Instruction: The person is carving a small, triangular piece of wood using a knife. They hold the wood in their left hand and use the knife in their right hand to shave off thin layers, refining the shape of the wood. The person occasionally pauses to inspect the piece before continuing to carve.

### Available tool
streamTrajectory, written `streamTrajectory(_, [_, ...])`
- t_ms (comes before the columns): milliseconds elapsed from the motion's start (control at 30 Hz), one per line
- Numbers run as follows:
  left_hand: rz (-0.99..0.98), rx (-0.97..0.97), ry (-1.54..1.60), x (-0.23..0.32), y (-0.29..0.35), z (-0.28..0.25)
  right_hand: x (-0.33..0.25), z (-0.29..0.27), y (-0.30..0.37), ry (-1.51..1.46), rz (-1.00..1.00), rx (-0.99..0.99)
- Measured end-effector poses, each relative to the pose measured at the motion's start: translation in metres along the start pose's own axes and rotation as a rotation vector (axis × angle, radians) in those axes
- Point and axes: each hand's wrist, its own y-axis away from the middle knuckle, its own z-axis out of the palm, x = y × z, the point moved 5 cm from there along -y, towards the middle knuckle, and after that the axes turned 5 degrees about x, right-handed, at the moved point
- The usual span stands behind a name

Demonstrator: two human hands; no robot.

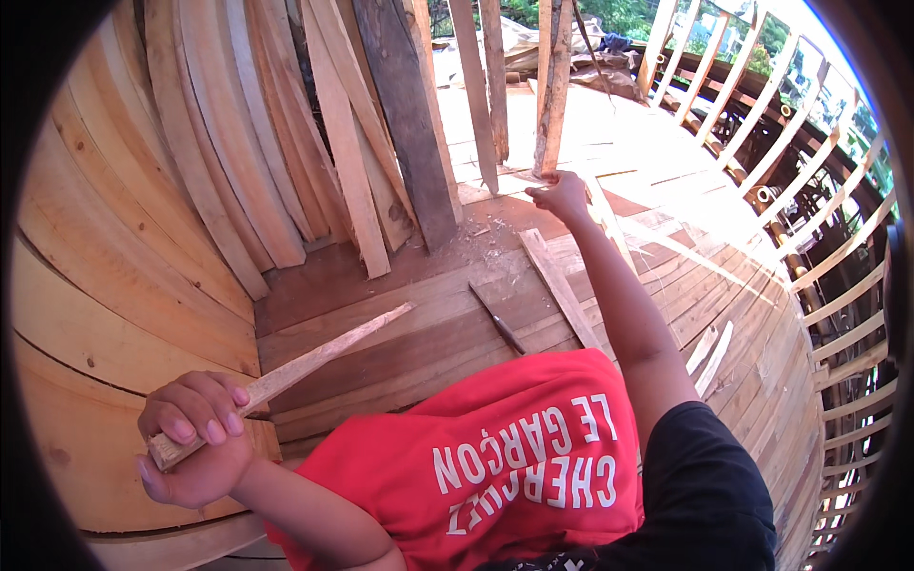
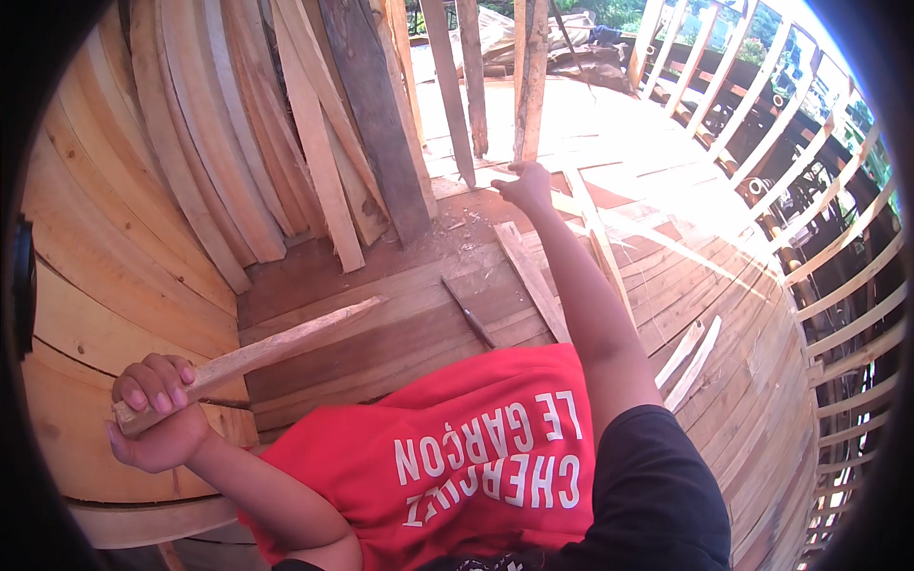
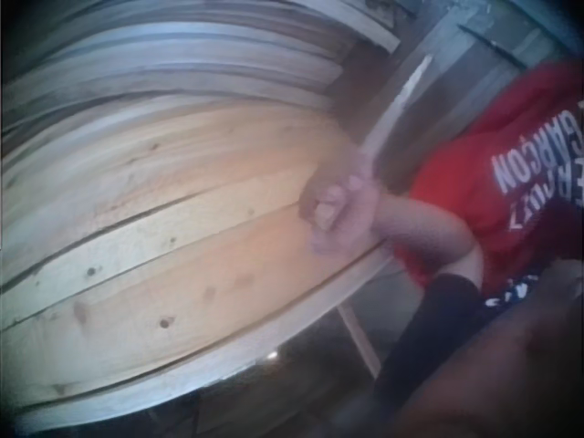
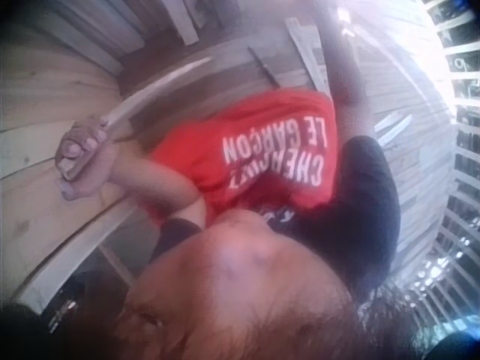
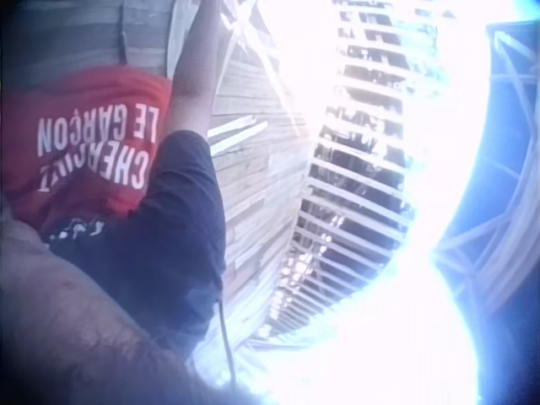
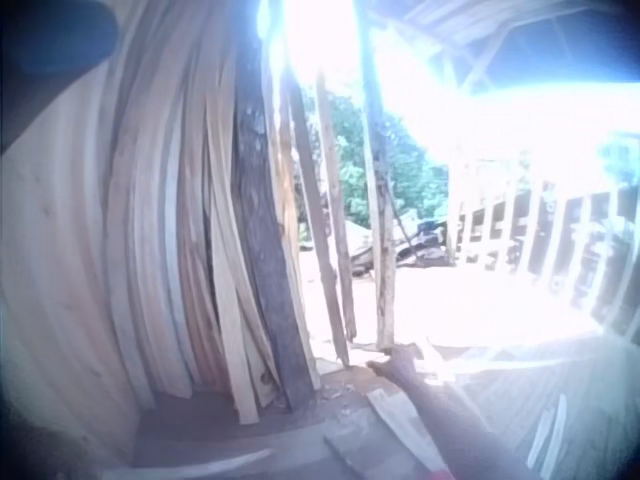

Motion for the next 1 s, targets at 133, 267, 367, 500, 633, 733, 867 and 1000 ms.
streamTrajectory(133, [-0.048,-0.019,0.019,0.007,0.0,-0.002,0.046,0.042,0.083,0.22,0.111,-0.067])
streamTrajectory(267, [-0.044,0.027,0.016,0.01,0.005,-0.009,0.078,0.101,0.171,0.454,0.296,-0.566])
streamTrajectory(367, [0.007,0.093,-0.003,0.016,0.011,-0.006,0.082,0.106,0.219,0.612,0.033,-0.337])
streamTrajectory(500, [0.069,-0.005,0.005,0.021,0.012,0.022,0.116,0.115,0.211,0.625,0.115,-0.269])
streamTrajectory(633, [0.082,-0.088,-0.016,0.006,0.013,0.041,0.107,0.115,0.202,0.553,0.157,-0.499])
streamTrajectory(733, [0.097,-0.151,0.021,-0.024,0.016,0.038,0.086,0.095,0.2,0.319,0.244,-0.434])
streamTrajectory(867, [0.116,-0.14,0.064,-0.046,0.016,0.038,0.057,0.092,0.19,-0.067,0.107,-0.296])
streamTrajectory(1000, [0.082,-0.098,0.077,-0.061,0.016,0.029,-0.04,0.096,0.232,-0.507,0.079,-0.544])
